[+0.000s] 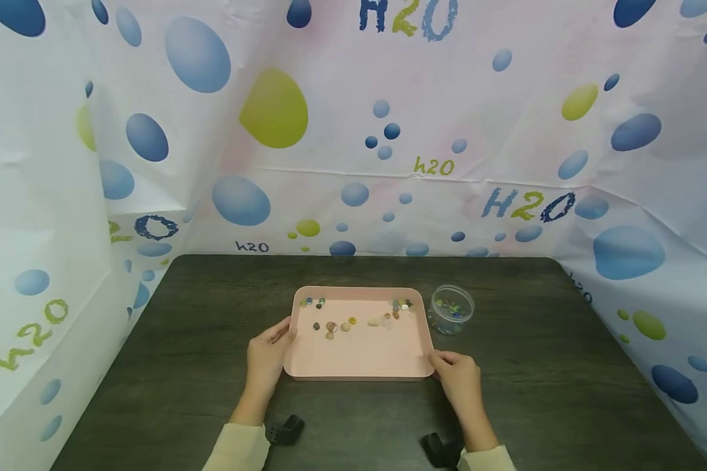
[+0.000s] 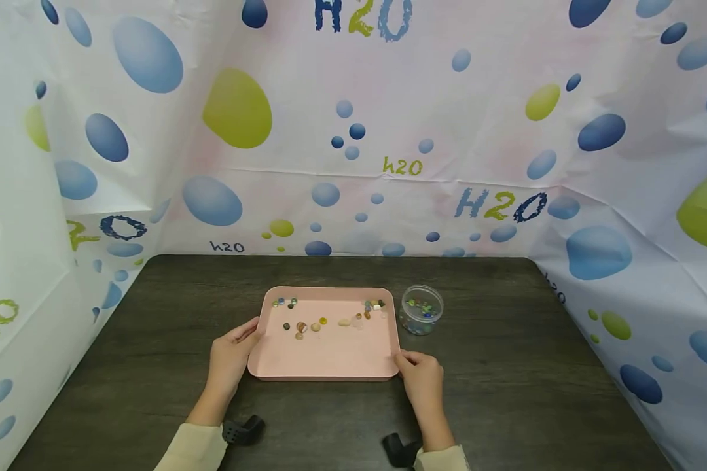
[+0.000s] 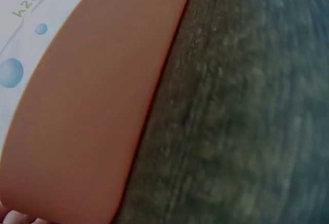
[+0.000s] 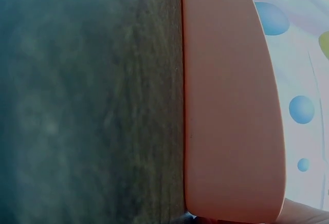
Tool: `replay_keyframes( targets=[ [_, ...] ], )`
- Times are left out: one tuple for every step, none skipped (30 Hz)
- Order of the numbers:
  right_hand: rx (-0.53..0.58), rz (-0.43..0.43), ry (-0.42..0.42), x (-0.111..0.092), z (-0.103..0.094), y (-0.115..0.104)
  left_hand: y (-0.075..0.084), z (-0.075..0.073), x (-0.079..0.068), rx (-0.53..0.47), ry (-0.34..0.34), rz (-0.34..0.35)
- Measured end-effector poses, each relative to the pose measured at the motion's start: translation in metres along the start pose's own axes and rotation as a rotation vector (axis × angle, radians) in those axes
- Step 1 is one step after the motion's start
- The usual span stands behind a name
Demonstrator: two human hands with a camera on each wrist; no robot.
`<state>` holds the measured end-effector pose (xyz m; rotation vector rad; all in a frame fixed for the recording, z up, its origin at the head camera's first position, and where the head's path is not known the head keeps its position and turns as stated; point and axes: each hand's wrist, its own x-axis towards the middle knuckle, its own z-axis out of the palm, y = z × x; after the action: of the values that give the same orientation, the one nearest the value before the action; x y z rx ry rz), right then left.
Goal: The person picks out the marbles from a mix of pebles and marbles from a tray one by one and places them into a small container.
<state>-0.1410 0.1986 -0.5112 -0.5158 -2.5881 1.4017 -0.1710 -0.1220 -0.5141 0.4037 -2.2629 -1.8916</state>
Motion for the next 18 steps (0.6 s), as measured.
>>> replay_keyframes(
  targets=[
    [-0.001, -0.002, 0.000, 0.000, 0.000, 0.000, -0.001, 0.000, 0.000, -0.008, 0.008, -0.001],
    [-0.001, 0.000, -0.001, -0.001, -0.001, -0.001, -0.001, 0.000, -0.001, -0.016, 0.016, -0.001],
    [-0.001, 0.003, -0.001, -0.001, -0.001, -0.001, -0.002, 0.000, -0.001, -0.022, 0.023, -0.001],
    [-0.003, 0.005, -0.003, -0.002, -0.001, -0.001, -0.003, 0.000, -0.001, -0.026, 0.032, -0.007],
    [-0.004, 0.008, -0.004, -0.002, -0.001, -0.001, -0.004, 0.001, -0.001, -0.031, 0.037, -0.011],
    [-0.002, 0.011, -0.005, -0.003, -0.001, -0.001, -0.006, 0.001, -0.001, -0.034, 0.042, -0.011],
    [0.000, 0.012, -0.004, -0.003, -0.001, -0.001, -0.007, 0.001, -0.001, -0.041, 0.046, -0.011],
    [0.005, 0.013, -0.004, -0.004, -0.001, -0.001, -0.008, 0.001, -0.001, -0.047, 0.051, -0.008],
    [0.010, 0.011, -0.006, -0.004, -0.001, -0.001, -0.008, 0.001, -0.001, -0.051, 0.055, -0.005],
    [0.015, 0.010, -0.008, -0.004, -0.001, -0.001, -0.009, 0.001, 0.000, -0.055, 0.060, -0.003],
    [0.021, 0.010, -0.011, -0.003, -0.001, -0.001, -0.009, 0.001, 0.000, -0.057, 0.065, 0.001],
    [0.026, 0.010, -0.015, -0.003, -0.001, -0.001, -0.010, 0.001, 0.000, -0.055, 0.071, 0.007],
    [0.033, 0.010, -0.021, -0.002, -0.002, -0.002, -0.010, 0.002, 0.000, -0.052, 0.076, 0.010],
    [0.038, 0.010, -0.031, -0.001, -0.002, -0.002, -0.011, 0.002, 0.000, -0.048, 0.083, 0.013],
    [0.039, 0.007, -0.047, -0.001, -0.003, -0.003, -0.011, 0.003, 0.000, -0.043, 0.093, 0.018],
    [0.025, 0.003, -0.060, 0.000, -0.005, -0.004, -0.012, 0.004, 0.000, -0.037, 0.101, 0.021],
    [0.001, -0.003, -0.072, 0.000, -0.006, -0.006, -0.013, 0.005, 0.000, -0.029, 0.109, 0.024],
    [-0.025, -0.012, -0.086, 0.000, -0.008, -0.008, -0.013, 0.006, -0.001, -0.020, 0.118, 0.028]
  ],
)
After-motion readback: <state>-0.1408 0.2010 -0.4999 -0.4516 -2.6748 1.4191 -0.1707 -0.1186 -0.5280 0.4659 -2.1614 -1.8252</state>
